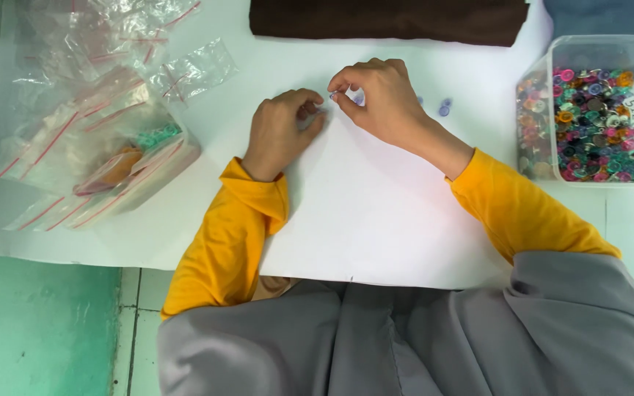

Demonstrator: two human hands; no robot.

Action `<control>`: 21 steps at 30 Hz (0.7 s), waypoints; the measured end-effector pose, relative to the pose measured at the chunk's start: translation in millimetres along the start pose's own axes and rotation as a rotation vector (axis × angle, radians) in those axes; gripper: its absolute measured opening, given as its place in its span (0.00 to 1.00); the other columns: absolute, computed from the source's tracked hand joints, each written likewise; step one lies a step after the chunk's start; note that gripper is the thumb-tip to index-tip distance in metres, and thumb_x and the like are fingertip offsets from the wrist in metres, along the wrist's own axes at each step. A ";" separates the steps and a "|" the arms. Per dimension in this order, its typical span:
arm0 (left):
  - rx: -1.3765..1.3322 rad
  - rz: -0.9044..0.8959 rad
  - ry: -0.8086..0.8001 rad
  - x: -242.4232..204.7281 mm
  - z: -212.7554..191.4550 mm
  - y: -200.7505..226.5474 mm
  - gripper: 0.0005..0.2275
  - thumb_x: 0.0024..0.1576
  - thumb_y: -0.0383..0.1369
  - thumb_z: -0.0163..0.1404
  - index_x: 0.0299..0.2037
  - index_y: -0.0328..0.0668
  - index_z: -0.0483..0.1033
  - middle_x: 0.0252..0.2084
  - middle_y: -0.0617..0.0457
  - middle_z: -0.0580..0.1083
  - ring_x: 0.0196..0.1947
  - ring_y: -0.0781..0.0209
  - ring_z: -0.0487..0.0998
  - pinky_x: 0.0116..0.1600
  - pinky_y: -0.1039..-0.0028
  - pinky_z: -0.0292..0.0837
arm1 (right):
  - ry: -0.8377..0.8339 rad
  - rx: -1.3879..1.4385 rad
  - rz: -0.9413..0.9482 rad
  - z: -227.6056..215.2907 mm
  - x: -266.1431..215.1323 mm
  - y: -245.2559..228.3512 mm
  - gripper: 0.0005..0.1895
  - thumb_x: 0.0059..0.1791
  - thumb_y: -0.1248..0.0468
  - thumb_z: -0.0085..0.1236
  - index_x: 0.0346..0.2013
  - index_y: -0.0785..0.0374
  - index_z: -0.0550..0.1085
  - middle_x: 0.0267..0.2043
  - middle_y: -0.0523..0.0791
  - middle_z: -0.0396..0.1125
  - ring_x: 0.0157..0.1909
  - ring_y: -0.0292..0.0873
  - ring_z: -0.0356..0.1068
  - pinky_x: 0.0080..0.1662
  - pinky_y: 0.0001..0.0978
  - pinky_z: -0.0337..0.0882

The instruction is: The person picks out buttons of a specific color from a mixed container, lines them up on the table, and then places them into small plastic bags.

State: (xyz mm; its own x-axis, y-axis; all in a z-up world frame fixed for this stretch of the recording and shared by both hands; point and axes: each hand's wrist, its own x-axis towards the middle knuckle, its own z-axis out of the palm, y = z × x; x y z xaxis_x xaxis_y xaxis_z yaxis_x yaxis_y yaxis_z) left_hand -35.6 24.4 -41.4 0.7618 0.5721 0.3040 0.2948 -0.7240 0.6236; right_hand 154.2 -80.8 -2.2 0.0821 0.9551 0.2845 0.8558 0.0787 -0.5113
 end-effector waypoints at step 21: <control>0.201 0.026 0.202 -1.7 -22.3 -0.9 0.11 0.54 0.35 0.54 0.45 0.47 0.70 0.44 0.56 0.74 0.42 0.51 0.74 0.45 0.59 0.65 | -0.087 -0.299 -0.119 24.7 35.8 -7.2 0.10 0.56 0.60 0.55 0.49 0.54 0.80 0.45 0.40 0.76 0.48 0.51 0.71 0.57 0.48 0.58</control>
State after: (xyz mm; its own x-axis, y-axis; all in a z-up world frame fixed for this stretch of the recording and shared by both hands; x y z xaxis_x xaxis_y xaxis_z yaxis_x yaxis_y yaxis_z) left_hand -50.0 32.6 -26.4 0.6460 0.6027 0.4684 0.4003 -0.7900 0.4644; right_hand 138.4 -40.1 -8.3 -0.0606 0.9661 0.2509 0.9698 0.1164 -0.2143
